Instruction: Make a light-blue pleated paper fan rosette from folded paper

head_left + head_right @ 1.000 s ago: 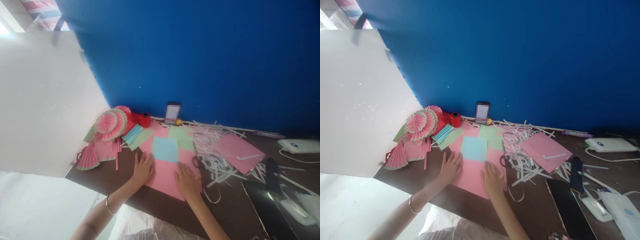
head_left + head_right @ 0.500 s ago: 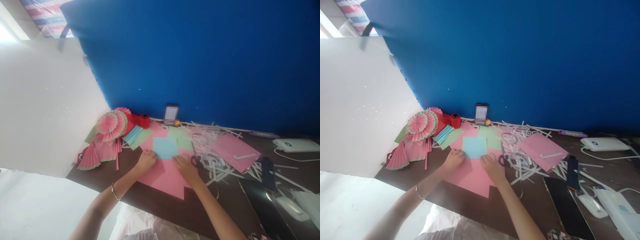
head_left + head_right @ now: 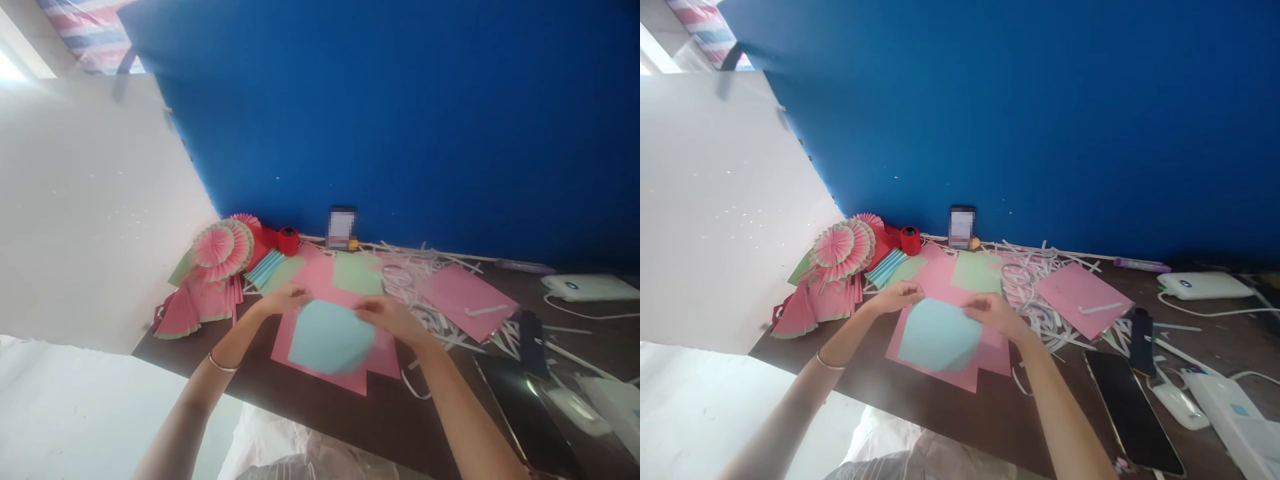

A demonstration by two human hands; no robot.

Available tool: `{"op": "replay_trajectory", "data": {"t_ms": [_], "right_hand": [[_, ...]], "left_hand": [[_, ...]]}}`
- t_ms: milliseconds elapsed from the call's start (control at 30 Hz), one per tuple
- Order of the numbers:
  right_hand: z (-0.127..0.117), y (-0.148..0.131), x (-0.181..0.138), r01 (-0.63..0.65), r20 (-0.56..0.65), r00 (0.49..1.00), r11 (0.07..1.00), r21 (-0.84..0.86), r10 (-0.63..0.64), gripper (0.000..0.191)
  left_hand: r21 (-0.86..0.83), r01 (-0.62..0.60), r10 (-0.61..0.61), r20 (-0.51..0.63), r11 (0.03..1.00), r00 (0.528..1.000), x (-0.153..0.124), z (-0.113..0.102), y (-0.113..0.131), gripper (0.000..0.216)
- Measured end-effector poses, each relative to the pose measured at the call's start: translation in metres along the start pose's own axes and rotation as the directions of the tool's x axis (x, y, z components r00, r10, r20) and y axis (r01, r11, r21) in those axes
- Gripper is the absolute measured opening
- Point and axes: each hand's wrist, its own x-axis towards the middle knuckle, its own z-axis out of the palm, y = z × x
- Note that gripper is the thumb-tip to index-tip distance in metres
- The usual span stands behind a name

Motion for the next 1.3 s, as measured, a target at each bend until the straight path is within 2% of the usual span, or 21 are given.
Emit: {"op": "replay_trajectory", "data": {"t_ms": [100,167,267,400,533,667,733,933,1067,1167,1300], "right_hand": [[-0.003,0.002,0.015,-0.022,0.074,0.997,0.997,-0.072,0.027,0.025],[0.005,0.012,0.026,-0.001,0.036,0.999,0.963,-0.268,0.012,0.017],[0.019,0.027,0.037,0.001,-0.041,0.999,0.929,-0.371,-0.017,0.015],[0.026,0.034,0.038,0.051,-0.070,0.993,0.886,-0.461,-0.094,0.019],[0.029,0.039,0.038,0.141,-0.048,0.978,0.819,-0.557,-0.202,0.025],[0.033,0.051,0.038,0.199,-0.034,0.955,0.717,-0.668,-0.296,0.026],[0.035,0.057,0.037,0.218,-0.020,0.942,0.658,-0.720,-0.334,0.025],[0.041,0.069,0.030,0.256,0.039,0.908,0.477,-0.841,-0.418,0.020],[0.050,0.071,0.030,0.256,0.072,0.891,0.365,-0.895,-0.449,0.025],[0.055,0.069,0.029,0.253,0.089,0.887,0.316,-0.914,-0.452,0.028],[0.058,0.063,0.026,0.240,0.084,0.895,0.315,-0.918,-0.437,0.025]], "left_hand": [[0.095,0.043,-0.043,0.000,0.995,0.999,0.010,-0.001,-0.009,0.030],[0.207,0.042,-0.045,0.008,0.977,0.999,0.016,0.005,-0.020,0.024],[0.378,-0.067,0.070,0.005,0.924,0.998,0.021,0.013,-0.034,0.021],[0.544,-0.167,0.195,0.007,0.822,0.981,0.023,0.013,-0.042,0.023],[0.667,-0.200,0.213,0.062,0.718,0.975,0.022,0.013,-0.045,0.025],[0.808,-0.223,0.193,0.138,0.546,0.971,0.021,0.016,-0.045,0.021],[0.831,-0.241,0.181,0.172,0.501,0.968,0.021,0.018,-0.044,0.018],[0.843,-0.257,0.159,0.205,0.473,0.966,0.023,0.024,-0.038,0.019],[0.854,-0.248,0.137,0.208,0.457,0.968,0.025,0.032,-0.038,0.023],[0.863,-0.238,0.116,0.208,0.446,0.971,0.024,0.038,-0.037,0.023],[0.874,-0.213,0.070,0.203,0.436,0.977,0.018,0.049,-0.033,0.022]]}}
